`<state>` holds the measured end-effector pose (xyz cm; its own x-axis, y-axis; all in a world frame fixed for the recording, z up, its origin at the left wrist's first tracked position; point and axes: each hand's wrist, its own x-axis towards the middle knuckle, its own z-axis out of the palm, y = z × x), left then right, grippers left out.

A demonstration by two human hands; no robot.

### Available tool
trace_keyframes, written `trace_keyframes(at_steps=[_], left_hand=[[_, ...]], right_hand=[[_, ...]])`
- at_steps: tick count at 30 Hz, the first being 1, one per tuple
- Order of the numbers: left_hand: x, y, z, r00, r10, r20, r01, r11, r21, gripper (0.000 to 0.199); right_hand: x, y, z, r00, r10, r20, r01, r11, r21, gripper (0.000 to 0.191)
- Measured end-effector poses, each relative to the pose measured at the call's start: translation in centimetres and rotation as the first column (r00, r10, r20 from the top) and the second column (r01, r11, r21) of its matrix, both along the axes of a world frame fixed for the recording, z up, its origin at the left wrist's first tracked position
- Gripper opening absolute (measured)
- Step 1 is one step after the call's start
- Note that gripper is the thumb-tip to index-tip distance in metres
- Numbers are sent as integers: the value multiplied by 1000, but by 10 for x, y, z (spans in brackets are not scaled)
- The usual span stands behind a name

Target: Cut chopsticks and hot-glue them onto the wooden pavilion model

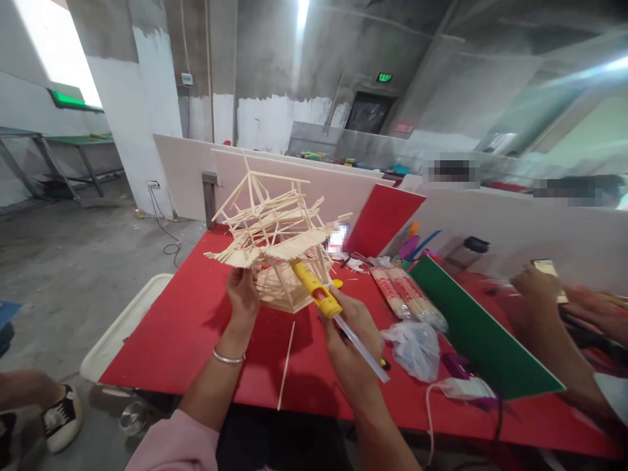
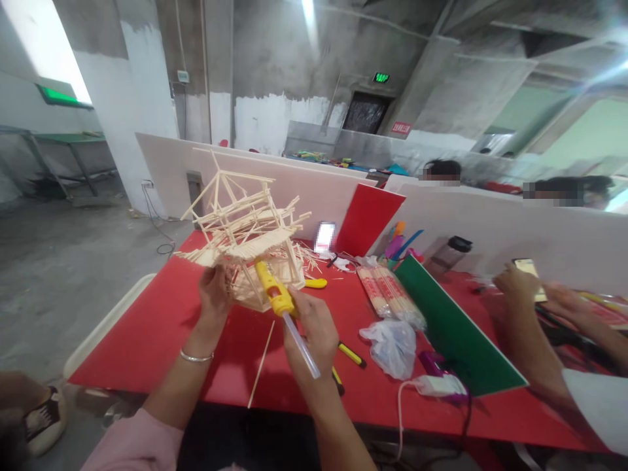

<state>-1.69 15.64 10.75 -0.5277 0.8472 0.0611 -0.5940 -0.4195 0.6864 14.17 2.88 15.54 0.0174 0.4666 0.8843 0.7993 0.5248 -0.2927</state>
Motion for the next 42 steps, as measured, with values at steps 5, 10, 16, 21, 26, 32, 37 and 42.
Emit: trace_keyframes(at_steps=[5, 10, 16, 21, 26, 32, 37, 42], left_hand=[[3, 1, -2, 1000, -10, 0, 10, 1000, 8, 38], [4, 4, -4, 1000, -6, 8, 5, 1000, 6, 38], [6, 4, -4, 999, -32, 28, 32, 999, 16, 39], [6, 5, -3, 998, -51, 33, 50, 998, 34, 39], [5, 3, -2, 997, -70, 33, 69, 997, 28, 37], [4, -1, 5, 994, -105, 24, 106, 994, -6, 37], [-1, -1, 10, 995, -95, 28, 96, 995, -38, 37], [-3, -4, 13, 994, -106, 12, 106, 994, -21, 36]], right_hand=[[2, 0, -7, 991, 133, 35, -132, 991, -15, 41], [3, 4, -8, 994, -60, -86, 56, 997, -55, 36], [-3, 14, -9, 995, 91, -48, -95, 992, -87, 35], [-3, 10, -7, 975, 20, -223, -63, 980, -189, 28], [7, 11, 4, 952, -88, -293, 12, 968, -252, 27], [-2, 24, 11, 952, -32, -304, -28, 982, -189, 25], [-6, 11, 8, 967, 153, -206, -184, 973, -139, 27], [-1, 16, 11, 944, -7, -330, -56, 982, -181, 23]])
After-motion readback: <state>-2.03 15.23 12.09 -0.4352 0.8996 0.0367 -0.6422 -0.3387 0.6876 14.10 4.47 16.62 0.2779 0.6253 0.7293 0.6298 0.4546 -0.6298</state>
